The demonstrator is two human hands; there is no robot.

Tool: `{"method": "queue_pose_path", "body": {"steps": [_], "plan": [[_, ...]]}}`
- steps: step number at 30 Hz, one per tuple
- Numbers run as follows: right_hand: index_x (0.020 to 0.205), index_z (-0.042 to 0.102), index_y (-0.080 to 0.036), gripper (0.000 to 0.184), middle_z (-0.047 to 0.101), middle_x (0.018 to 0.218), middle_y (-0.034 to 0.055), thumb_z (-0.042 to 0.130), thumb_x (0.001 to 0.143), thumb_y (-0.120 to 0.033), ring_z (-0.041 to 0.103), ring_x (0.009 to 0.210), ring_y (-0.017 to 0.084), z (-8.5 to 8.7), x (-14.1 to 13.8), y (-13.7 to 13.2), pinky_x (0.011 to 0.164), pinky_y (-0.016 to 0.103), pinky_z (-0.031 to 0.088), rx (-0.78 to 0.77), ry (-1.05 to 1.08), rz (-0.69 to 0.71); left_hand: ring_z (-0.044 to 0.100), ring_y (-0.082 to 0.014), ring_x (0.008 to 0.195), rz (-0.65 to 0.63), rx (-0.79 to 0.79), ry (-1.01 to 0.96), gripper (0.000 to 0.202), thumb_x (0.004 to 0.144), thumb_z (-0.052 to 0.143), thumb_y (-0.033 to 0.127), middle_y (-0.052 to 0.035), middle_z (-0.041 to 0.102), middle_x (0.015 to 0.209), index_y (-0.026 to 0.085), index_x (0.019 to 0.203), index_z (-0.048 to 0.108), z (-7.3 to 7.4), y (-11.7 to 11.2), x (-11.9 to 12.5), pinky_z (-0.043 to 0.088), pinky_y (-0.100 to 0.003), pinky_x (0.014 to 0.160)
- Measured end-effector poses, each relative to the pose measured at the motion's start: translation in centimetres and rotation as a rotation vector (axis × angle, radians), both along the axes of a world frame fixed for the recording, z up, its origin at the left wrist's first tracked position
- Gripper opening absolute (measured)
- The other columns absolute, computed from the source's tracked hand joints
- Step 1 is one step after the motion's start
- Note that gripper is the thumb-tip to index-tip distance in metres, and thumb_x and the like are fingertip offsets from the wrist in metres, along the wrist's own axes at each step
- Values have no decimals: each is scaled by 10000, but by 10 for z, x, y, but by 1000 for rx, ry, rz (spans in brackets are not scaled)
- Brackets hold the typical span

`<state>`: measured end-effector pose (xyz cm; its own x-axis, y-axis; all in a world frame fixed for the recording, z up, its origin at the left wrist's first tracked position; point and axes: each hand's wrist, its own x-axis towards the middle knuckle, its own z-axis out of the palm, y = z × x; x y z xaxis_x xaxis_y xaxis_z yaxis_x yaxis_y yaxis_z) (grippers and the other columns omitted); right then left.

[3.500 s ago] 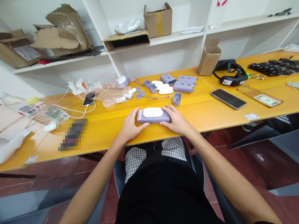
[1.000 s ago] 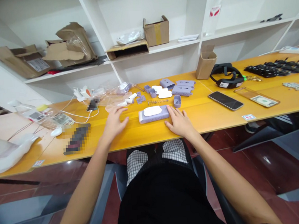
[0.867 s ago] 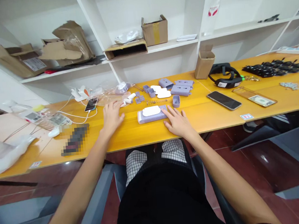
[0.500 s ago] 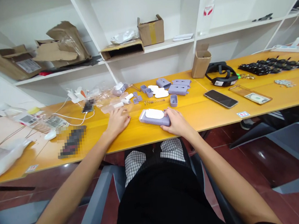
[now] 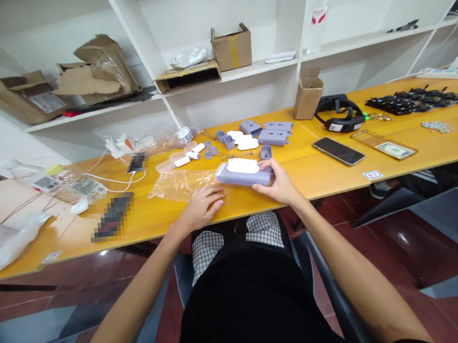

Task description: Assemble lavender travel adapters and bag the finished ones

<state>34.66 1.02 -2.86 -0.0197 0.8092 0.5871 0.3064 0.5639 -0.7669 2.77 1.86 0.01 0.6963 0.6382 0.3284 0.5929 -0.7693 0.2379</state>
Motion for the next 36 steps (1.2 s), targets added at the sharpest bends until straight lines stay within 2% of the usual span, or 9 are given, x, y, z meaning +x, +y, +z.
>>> {"method": "queue_pose_path", "body": {"steps": [5,6,10,12,16,20,22,29,36], "plan": [[1048,585,-284,510,685,1296,99,942,703,-403,646,1262,354,0,0,-2,1059,523,504,-38,-36,78,632,-297,1311,-13,47,-133,175,985,685,290,-98,715,1333,239,1140,747,18,21,-17,488,-574,1168],[1041,590,-283,508,687,1289,98,945,696,-398,646,1260,354,0,0,-2,1060,524,504,-38,-36,86,595,-312,1373,-45,18,-109,260,951,747,332,-106,681,1406,247,1197,732,24,30,-22,462,-582,1200],[1020,605,-281,498,697,1281,94,954,680,-384,648,1247,355,1,0,-2,1056,530,504,-68,-61,134,331,-435,1608,-88,-189,112,1028,688,966,585,-154,425,1710,295,1569,523,44,71,-34,326,-669,1279],[1018,610,-281,493,698,1294,94,955,677,-368,646,1249,354,2,0,-3,1061,533,498,-86,-75,148,322,-454,1613,-72,-285,223,1159,631,992,575,-160,400,1733,281,1623,470,49,88,-32,311,-659,1286],[1009,618,-277,492,700,1288,91,956,660,-358,652,1233,351,2,0,-3,1052,525,501,-104,-40,151,572,-375,1442,-93,-384,265,858,725,942,461,-119,597,1589,266,1501,631,44,100,-24,437,-540,1217],[998,624,-274,505,706,1270,94,967,642,-375,657,1222,346,2,1,-1,1058,528,496,-83,15,133,689,-310,1284,-130,-356,98,268,861,840,396,-103,699,1449,261,1093,830,26,97,-27,545,-490,1090],[997,623,-274,521,712,1255,95,975,634,-398,660,1219,346,4,2,0,1066,535,495,-73,38,137,731,-286,1191,-116,-325,10,113,913,775,342,-96,747,1347,269,968,842,17,95,-31,579,-483,1038],[962,605,-282,590,723,1251,102,991,601,-545,664,1221,347,8,1,-1,1064,541,504,-69,119,99,760,-271,1081,-67,-240,-141,138,961,734,349,-96,789,1221,284,967,855,11,84,-27,619,-483,977],[971,620,-276,551,722,1260,107,1003,619,-460,668,1216,348,6,2,-1,1063,546,500,-43,115,130,746,-258,1112,-68,-209,-244,155,999,696,326,-89,790,1185,255,960,828,20,69,-19,581,-508,1054]]}}
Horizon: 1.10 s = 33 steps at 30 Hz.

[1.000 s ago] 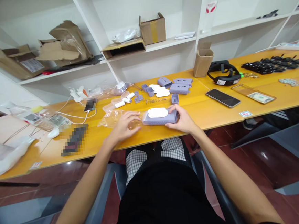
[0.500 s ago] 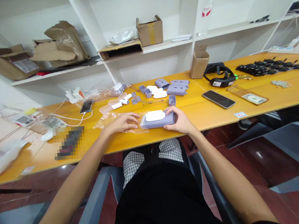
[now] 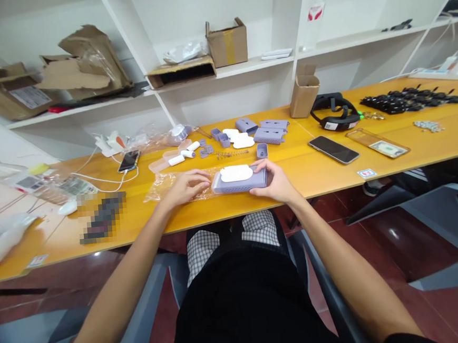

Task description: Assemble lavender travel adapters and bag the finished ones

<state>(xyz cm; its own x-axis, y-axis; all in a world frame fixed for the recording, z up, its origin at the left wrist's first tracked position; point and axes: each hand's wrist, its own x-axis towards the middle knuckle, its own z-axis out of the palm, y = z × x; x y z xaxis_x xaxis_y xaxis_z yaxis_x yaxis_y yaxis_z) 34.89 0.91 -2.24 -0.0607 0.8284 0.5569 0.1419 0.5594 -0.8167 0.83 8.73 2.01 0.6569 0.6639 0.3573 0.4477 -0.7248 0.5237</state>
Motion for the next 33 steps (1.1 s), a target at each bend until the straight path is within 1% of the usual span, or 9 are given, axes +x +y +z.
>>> {"method": "queue_pose_path", "body": {"steps": [7,11,15,19,23,26,30,32,33], "plan": [[960,621,-277,540,716,1285,111,998,615,-451,647,1272,360,0,-4,-1,1101,585,489,-4,-29,-17,753,-255,1104,4,25,-78,176,1008,695,360,-98,795,1178,237,974,818,12,-12,0,603,-499,1024],[968,620,-282,545,709,1289,114,1001,619,-457,654,1257,355,1,-16,-4,1076,578,510,19,-15,-6,752,-241,1095,-54,27,-132,149,1004,716,355,-91,796,1170,245,979,813,18,-22,10,595,-481,1030],[986,622,-285,539,697,1285,112,991,644,-482,667,1235,344,3,-26,-7,1059,563,526,10,-24,25,750,-228,1049,-54,41,-139,193,1018,708,396,-88,794,1150,241,958,808,21,-28,19,599,-465,1012],[989,631,-284,543,699,1297,114,992,645,-499,664,1256,347,8,-25,-11,1061,561,533,-17,-45,74,755,-220,1028,-69,47,-150,234,1023,703,418,-85,800,1125,230,924,800,20,-26,15,601,-444,998],[1001,629,-276,544,692,1330,118,1003,641,-439,667,1281,349,10,-19,-13,1076,564,533,-53,-54,145,763,-222,1021,-45,80,-190,230,1017,715,420,-86,810,1099,227,935,809,15,-25,6,598,-426,984],[1009,621,-273,533,687,1346,118,997,648,-386,674,1285,347,9,-19,-13,1089,571,531,-70,-103,181,768,-227,996,-6,104,-233,248,1019,708,431,-88,817,1056,221,937,811,10,-27,5,606,-417,957],[1021,625,-281,507,713,1341,107,979,664,-347,682,1281,348,12,-24,-14,1108,586,518,-31,-232,147,775,-235,967,-12,77,-243,254,1018,691,426,-88,823,1021,213,946,809,6,-30,10,614,-417,938],[1022,640,-283,492,727,1335,103,976,668,-343,687,1277,355,14,-28,-16,1112,598,512,3,-287,119,776,-248,1023,-8,43,-192,229,1008,698,423,-88,825,1078,223,1010,809,7,-30,9,609,-437,975],[1019,646,-283,483,731,1336,104,976,671,-345,690,1275,357,16,-29,-17,1111,603,512,17,-301,107,772,-261,1081,-1,27,-141,231,991,717,427,-89,821,1144,235,1086,805,9,-30,7,601,-451,1006]]}}
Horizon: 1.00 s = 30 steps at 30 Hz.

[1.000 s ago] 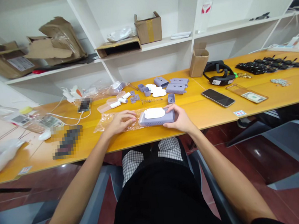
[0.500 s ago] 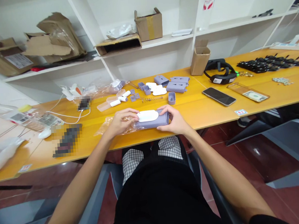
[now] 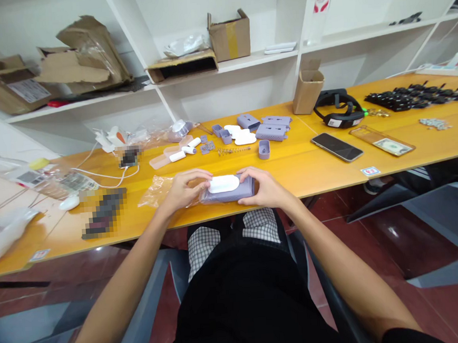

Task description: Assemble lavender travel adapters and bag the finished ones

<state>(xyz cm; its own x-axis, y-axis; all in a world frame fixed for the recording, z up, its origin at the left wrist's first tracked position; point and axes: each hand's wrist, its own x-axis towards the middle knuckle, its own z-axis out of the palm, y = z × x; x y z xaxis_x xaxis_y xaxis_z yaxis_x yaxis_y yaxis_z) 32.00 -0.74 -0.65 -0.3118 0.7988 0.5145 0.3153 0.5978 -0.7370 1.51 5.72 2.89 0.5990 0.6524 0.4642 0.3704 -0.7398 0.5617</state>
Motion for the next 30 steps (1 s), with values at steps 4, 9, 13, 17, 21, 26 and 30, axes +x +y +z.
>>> {"method": "queue_pose_path", "body": {"steps": [4,9,13,17,21,26,30], "plan": [[1000,646,-280,458,732,1339,118,976,690,-349,698,1270,360,7,-1,-4,1101,606,518,21,4,-18,713,-326,1284,28,-55,285,711,848,866,473,-114,738,1419,288,1495,636,8,-1,-18,582,-477,1059],[998,639,-277,471,728,1346,118,984,685,-344,708,1250,360,10,-8,-7,1088,611,524,7,12,17,702,-352,1301,22,-36,403,819,795,899,501,-109,703,1480,310,1536,606,8,-10,-27,582,-465,1036],[1015,645,-283,472,711,1358,105,985,696,-358,691,1269,359,4,-24,-7,1090,622,528,45,-17,23,724,-336,1246,7,-33,321,717,826,877,498,-98,730,1437,304,1480,654,7,-18,-13,570,-459,1050],[1050,662,-296,422,631,1424,105,958,754,-352,640,1336,353,1,-42,-7,1128,621,518,107,-54,-33,720,-345,1242,1,-36,280,697,833,877,502,-94,736,1424,304,1465,661,11,-21,3,560,-475,1058],[1115,673,-306,500,590,1389,111,984,727,-364,617,1340,363,1,-46,-7,1143,620,512,143,-67,-118,719,-334,1225,-16,-13,266,668,831,881,488,-93,748,1394,280,1432,674,15,-20,11,547,-469,1068],[1182,634,-244,594,672,1233,116,977,722,-400,695,1142,326,-5,-36,-2,997,547,591,-23,-101,-309,741,-300,1139,91,-94,235,510,858,848,471,-80,785,1281,236,1294,723,10,-18,8,553,-430,1016],[1101,620,-234,428,740,870,29,907,797,-325,729,809,244,0,-35,-5,828,445,610,-257,-101,-329,722,-306,1188,136,-88,252,540,849,860,454,-86,766,1332,240,1322,708,7,-22,7,536,-427,1042]]}}
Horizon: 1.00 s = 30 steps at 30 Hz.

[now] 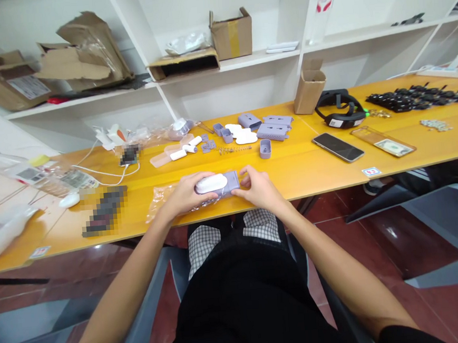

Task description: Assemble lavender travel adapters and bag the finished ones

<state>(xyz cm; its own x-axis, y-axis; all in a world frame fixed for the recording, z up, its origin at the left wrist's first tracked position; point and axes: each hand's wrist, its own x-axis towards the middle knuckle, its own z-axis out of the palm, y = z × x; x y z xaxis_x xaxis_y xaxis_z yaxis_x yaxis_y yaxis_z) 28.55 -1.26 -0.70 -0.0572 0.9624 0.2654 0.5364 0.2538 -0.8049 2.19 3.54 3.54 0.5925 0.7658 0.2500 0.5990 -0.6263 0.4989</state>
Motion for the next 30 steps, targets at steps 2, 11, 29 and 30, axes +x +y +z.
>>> {"method": "queue_pose_path", "body": {"steps": [2,11,29,30], "plan": [[1107,618,-240,365,753,844,17,850,826,-249,732,780,227,6,-4,-4,815,416,598,-9,10,32,705,-330,1227,-5,22,73,609,840,869,468,-98,745,1379,245,1375,683,0,-3,2,527,-446,1056],[1133,482,-274,387,744,848,-34,659,829,-112,706,724,200,16,-51,3,727,350,549,-64,208,313,760,-367,1047,60,120,228,519,857,825,408,-128,805,1155,232,1334,719,9,4,23,551,-415,874],[1674,308,-238,1030,707,1355,148,878,816,-256,704,1264,326,14,-50,22,1029,518,596,-177,222,468,678,-380,1296,24,32,379,768,832,846,454,-144,693,1461,231,1519,583,27,-1,-23,519,-477,1084],[1680,294,-236,1038,716,1341,146,866,814,-224,698,1276,323,15,-52,26,1004,495,606,-182,230,497,680,-386,1290,31,37,379,789,842,836,462,-154,694,1453,230,1544,559,26,-3,-18,528,-475,1066]]}}
